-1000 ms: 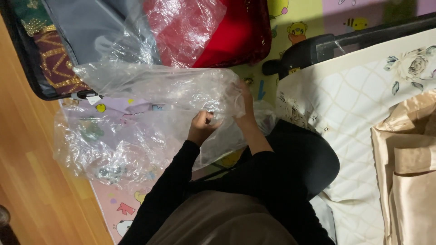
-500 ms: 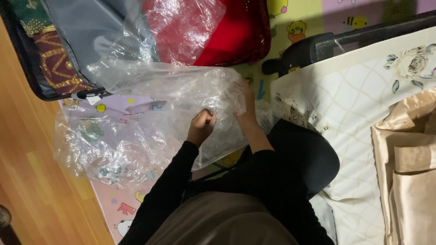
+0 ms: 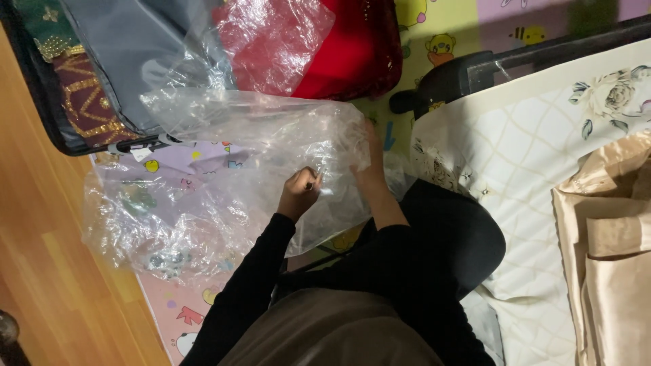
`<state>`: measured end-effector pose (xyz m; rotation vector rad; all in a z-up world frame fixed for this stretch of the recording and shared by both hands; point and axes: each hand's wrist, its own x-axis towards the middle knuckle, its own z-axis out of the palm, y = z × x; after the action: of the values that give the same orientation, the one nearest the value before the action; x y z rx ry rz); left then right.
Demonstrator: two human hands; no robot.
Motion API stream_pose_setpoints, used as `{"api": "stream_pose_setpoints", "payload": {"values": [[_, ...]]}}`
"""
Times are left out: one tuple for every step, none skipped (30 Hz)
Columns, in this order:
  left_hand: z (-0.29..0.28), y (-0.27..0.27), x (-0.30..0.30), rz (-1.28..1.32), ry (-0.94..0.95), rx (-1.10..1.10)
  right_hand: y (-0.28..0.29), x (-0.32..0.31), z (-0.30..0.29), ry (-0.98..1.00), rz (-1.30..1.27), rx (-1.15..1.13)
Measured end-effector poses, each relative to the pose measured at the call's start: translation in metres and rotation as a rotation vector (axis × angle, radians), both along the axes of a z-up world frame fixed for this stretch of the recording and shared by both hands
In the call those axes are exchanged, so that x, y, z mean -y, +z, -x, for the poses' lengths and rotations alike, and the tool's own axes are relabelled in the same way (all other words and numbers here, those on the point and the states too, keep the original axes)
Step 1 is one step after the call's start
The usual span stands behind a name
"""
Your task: Folding a satin garment and placing it into a plastic bag.
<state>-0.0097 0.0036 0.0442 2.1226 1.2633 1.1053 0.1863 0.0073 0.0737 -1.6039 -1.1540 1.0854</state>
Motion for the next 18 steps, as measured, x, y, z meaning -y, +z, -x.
{"api": "stream_pose_setpoints", "payload": {"values": [[0.005,-0.013,0.002,0.000,-0.001,0.001,0.008,-0.008,0.002,-0.001,0.000,0.001],[0.011,-0.026,0.003,-0.040,-0.028,-0.080,0.015,-0.017,0.004,-0.021,0.032,-0.110],[0.016,-0.039,0.004,-0.081,-0.055,-0.161,0.023,-0.025,0.006,-0.041,0.063,-0.221],[0.035,-0.047,0.023,-0.082,-0.051,-0.159,0.030,-0.024,-0.017,-0.037,0.062,-0.218],[0.054,-0.056,0.042,0.277,0.007,-0.215,0.038,-0.023,-0.040,-0.052,0.095,-0.326],[0.076,-0.063,0.057,0.632,0.063,-0.270,0.045,-0.024,-0.060,-0.074,0.123,-0.438],[0.085,-0.058,0.056,0.627,0.060,-0.272,0.052,-0.040,-0.061,-0.076,0.118,-0.440],[0.092,-0.054,0.059,0.803,0.160,-0.238,0.058,-0.047,-0.066,-0.121,0.154,-0.548],[0.098,-0.050,0.061,0.977,0.264,-0.206,0.064,-0.055,-0.071,-0.167,0.187,-0.657],[0.090,-0.031,0.056,0.983,0.267,-0.205,0.073,-0.056,-0.066,-0.165,0.194,-0.656],[0.083,-0.010,0.051,0.837,0.304,-0.243,0.083,-0.058,-0.059,-0.183,0.231,-0.767],[0.073,0.007,0.032,0.667,0.338,-0.269,0.094,-0.070,-0.055,-0.193,0.245,-0.873],[0.061,0.005,0.016,0.650,0.340,-0.259,0.009,-0.066,-0.056,-0.183,0.228,-0.867],[0.052,0.006,0.009,0.437,0.216,-0.147,-0.067,-0.054,-0.062,-0.123,0.155,-0.908],[0.044,0.006,0.003,0.223,0.093,-0.036,-0.135,-0.058,-0.074,-0.064,0.081,-0.948],[0.017,0.038,0.001,0.220,0.095,-0.033,-0.112,-0.061,-0.071,-0.060,0.079,-0.946],[-0.010,0.071,-0.002,0.351,-0.041,0.140,-0.089,-0.064,-0.068,-0.074,0.089,-0.916],[-0.035,0.104,-0.002,0.482,-0.177,0.311,-0.066,-0.065,-0.063,-0.087,0.102,-0.888]]}}
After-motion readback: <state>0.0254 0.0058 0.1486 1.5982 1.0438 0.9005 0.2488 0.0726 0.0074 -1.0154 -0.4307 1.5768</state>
